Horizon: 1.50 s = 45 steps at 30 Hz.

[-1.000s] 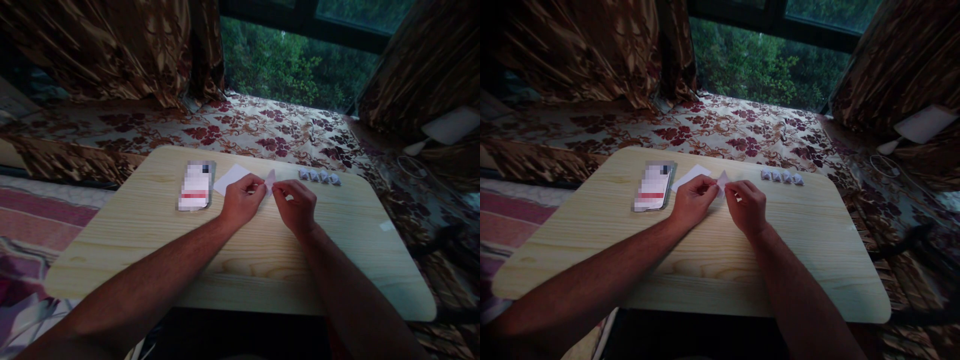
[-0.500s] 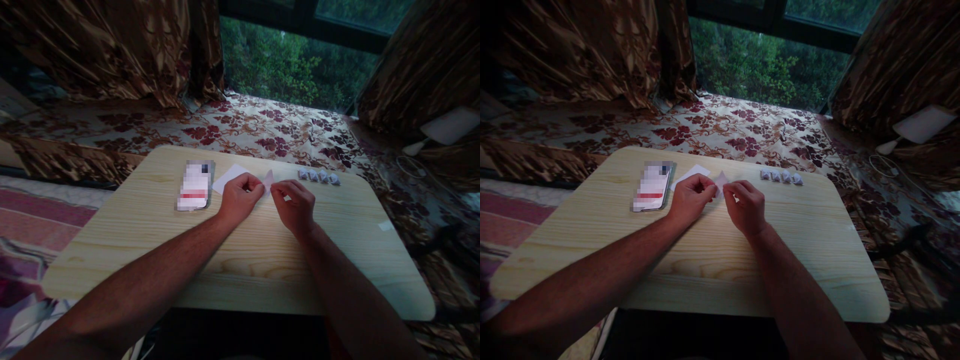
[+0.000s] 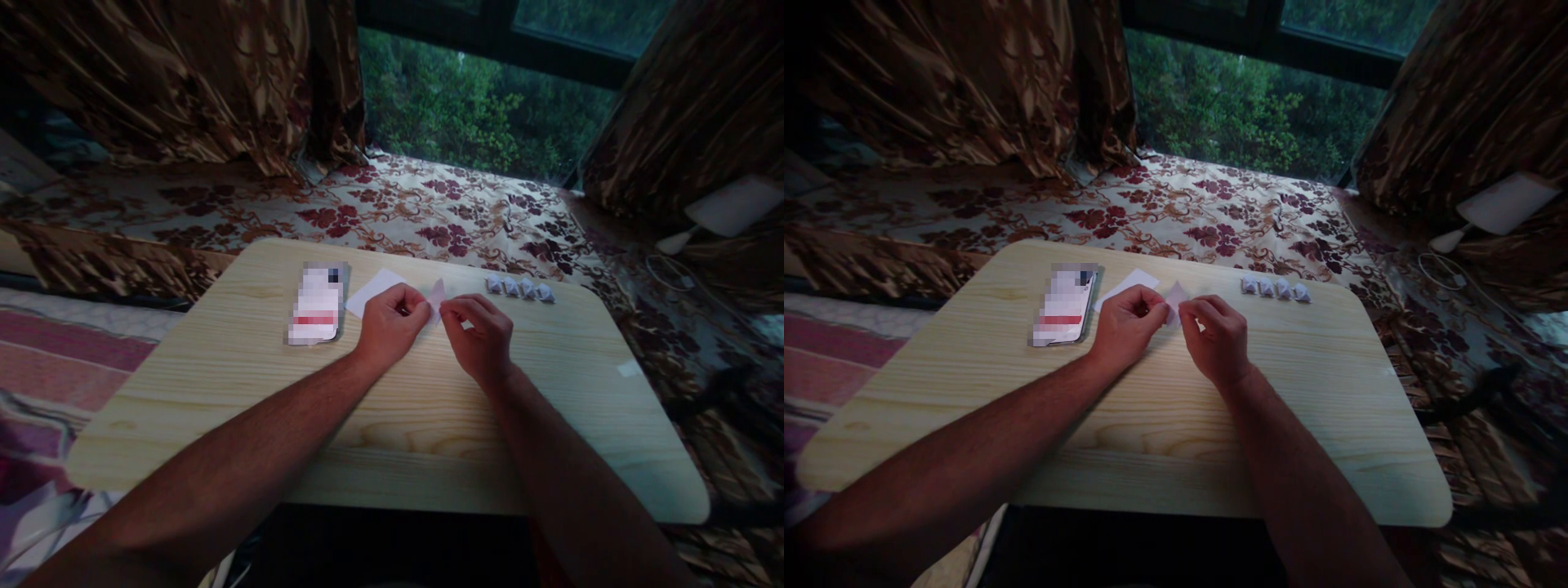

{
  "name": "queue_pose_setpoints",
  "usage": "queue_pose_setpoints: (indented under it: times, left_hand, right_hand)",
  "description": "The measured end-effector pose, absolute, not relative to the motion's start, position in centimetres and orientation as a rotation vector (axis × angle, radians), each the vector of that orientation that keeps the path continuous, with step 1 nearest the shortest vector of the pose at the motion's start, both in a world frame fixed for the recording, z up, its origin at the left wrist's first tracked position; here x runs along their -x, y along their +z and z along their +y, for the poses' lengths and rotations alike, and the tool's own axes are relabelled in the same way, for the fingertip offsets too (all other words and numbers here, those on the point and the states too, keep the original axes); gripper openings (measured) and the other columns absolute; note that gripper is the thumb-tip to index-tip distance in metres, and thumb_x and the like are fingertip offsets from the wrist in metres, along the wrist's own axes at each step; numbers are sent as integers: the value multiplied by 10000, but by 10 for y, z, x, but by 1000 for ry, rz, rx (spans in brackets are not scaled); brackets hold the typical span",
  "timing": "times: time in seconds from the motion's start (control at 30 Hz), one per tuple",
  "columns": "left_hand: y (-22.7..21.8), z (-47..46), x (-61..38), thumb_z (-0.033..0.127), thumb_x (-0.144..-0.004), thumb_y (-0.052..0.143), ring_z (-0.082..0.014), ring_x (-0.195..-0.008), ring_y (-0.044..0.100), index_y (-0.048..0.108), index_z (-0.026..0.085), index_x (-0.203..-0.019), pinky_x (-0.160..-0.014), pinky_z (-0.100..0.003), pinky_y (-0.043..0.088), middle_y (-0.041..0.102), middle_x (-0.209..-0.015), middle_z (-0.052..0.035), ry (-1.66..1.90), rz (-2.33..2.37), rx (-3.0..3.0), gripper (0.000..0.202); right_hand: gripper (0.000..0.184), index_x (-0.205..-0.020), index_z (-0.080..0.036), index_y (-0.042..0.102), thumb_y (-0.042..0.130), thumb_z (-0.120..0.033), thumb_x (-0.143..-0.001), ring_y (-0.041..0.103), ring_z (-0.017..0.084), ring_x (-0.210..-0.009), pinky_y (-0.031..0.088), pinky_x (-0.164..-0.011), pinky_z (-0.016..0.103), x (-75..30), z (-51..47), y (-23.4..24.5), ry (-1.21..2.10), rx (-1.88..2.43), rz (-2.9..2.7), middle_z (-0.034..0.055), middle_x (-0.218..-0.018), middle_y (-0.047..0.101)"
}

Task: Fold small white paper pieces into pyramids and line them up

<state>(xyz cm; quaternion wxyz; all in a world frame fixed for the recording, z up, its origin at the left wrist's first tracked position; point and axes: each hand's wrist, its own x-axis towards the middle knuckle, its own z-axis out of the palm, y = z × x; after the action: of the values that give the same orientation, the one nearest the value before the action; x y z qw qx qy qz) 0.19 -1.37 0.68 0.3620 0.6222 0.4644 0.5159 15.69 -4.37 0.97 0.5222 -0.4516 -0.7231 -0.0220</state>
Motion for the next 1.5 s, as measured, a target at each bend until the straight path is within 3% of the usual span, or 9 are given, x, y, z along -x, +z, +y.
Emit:
queue_pose_setpoints:
  times: [0.3,0.6,0.83,1.37,1.5]
  left_hand:
    - [7,-14,-2,226,-732,645,-94,-566,502,622,174,-672,-552,-226,388,581,-607,36,1331,1194,-1578,82]
    - [13,-15,-4,289,-759,655,-113,-492,575,630,156,-696,-499,-230,460,652,-570,-5,1154,1094,-1399,149]
    - [14,-14,-9,265,-689,736,-175,-633,703,663,137,-747,-559,-264,560,702,-651,-38,1155,1014,-1154,159]
    - [7,-9,-5,365,-667,807,-145,-614,665,677,129,-788,-577,-265,552,715,-687,-48,1191,953,-1154,295]
    - [8,-8,-4,373,-725,758,-142,-607,658,669,146,-793,-552,-247,518,704,-668,-34,1204,983,-1223,253]
  right_hand:
    - [148,-833,-208,695,592,-109,-873,644,141,-732,535,-692,279,-157,-44,11,-53,1087,-1751,33,-795,697]
    - [125,-820,-207,692,606,-126,-864,611,133,-686,515,-650,269,-156,-44,10,-115,1111,-1699,29,-788,660]
    - [135,-773,-208,669,606,-124,-857,584,145,-682,500,-659,288,-155,-44,10,-120,1160,-1724,22,-734,635]
    - [115,-878,-210,726,637,-148,-841,637,151,-748,535,-700,289,-156,-42,3,-13,1119,-1797,46,-831,691]
    - [138,-916,-218,731,649,-145,-832,652,159,-785,550,-726,302,-155,-42,3,19,1095,-1812,54,-872,704]
